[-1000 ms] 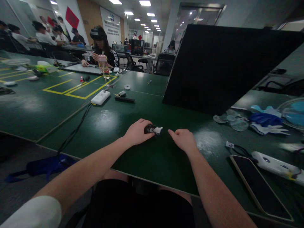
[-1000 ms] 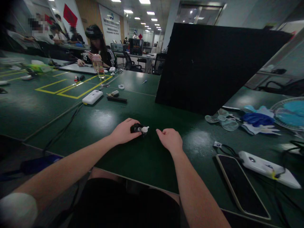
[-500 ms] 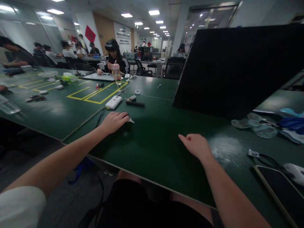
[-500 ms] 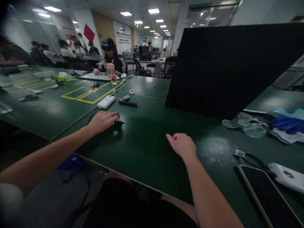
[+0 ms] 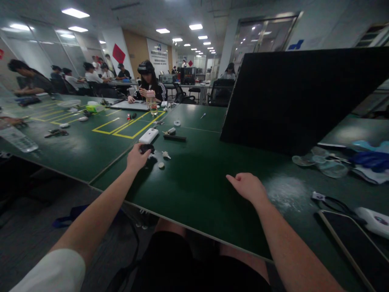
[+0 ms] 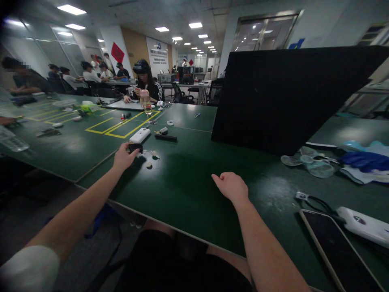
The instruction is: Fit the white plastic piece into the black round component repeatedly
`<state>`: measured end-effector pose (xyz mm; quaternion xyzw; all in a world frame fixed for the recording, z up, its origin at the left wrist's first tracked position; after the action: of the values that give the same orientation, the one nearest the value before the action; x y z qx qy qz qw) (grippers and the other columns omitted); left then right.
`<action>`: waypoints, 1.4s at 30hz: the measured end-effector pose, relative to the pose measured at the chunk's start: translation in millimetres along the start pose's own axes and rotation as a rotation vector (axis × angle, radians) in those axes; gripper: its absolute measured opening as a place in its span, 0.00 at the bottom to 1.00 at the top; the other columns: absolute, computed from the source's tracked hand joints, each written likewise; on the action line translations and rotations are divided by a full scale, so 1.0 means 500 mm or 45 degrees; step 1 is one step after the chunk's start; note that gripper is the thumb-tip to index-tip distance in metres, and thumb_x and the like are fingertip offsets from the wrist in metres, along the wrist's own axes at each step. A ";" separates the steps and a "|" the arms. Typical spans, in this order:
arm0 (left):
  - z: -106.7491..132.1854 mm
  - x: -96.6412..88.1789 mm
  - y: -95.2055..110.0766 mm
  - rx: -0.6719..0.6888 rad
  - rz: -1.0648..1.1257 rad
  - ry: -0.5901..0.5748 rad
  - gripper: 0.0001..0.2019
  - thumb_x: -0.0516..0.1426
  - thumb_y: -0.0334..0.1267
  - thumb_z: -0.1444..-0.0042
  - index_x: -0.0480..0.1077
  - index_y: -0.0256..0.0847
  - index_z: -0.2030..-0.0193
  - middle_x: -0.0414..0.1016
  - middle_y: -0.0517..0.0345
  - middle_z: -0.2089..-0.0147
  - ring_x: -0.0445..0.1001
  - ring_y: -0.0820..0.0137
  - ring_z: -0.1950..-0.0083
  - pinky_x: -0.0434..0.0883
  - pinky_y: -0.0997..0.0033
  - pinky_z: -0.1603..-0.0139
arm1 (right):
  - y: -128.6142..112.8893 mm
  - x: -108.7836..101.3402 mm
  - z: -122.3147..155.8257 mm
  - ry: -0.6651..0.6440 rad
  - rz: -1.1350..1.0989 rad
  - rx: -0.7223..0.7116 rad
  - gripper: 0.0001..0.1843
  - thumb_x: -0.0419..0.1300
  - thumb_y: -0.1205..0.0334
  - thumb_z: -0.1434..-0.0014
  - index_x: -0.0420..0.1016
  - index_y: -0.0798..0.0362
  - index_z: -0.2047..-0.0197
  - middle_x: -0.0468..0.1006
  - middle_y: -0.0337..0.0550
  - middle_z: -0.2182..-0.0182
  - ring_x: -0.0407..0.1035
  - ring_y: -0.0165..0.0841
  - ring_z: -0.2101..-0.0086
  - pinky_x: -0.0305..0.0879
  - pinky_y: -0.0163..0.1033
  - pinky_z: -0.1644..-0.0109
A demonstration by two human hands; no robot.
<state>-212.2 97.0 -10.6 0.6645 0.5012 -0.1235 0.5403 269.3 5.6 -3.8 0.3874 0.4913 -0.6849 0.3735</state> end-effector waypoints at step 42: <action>0.305 0.228 0.502 0.628 0.744 -1.226 0.27 0.51 0.56 0.34 0.60 0.41 0.36 0.75 0.45 0.48 0.78 0.60 0.53 0.75 0.58 0.51 | -0.021 -0.035 0.032 0.250 -0.269 -0.050 0.16 0.53 0.59 0.34 0.74 0.49 0.47 0.79 0.49 0.51 0.75 0.40 0.58 0.69 0.40 0.60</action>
<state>99.5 50.8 -0.8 0.7495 -0.0452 -0.3689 0.5479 264.8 -5.2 19.3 0.3912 0.5768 -0.6696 0.2568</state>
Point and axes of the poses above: each hand's wrist, its own z-axis away from the middle knuckle, its own x-axis out of the palm, y = z × x, the point moved 3 cm from there along -z, towards the middle knuckle
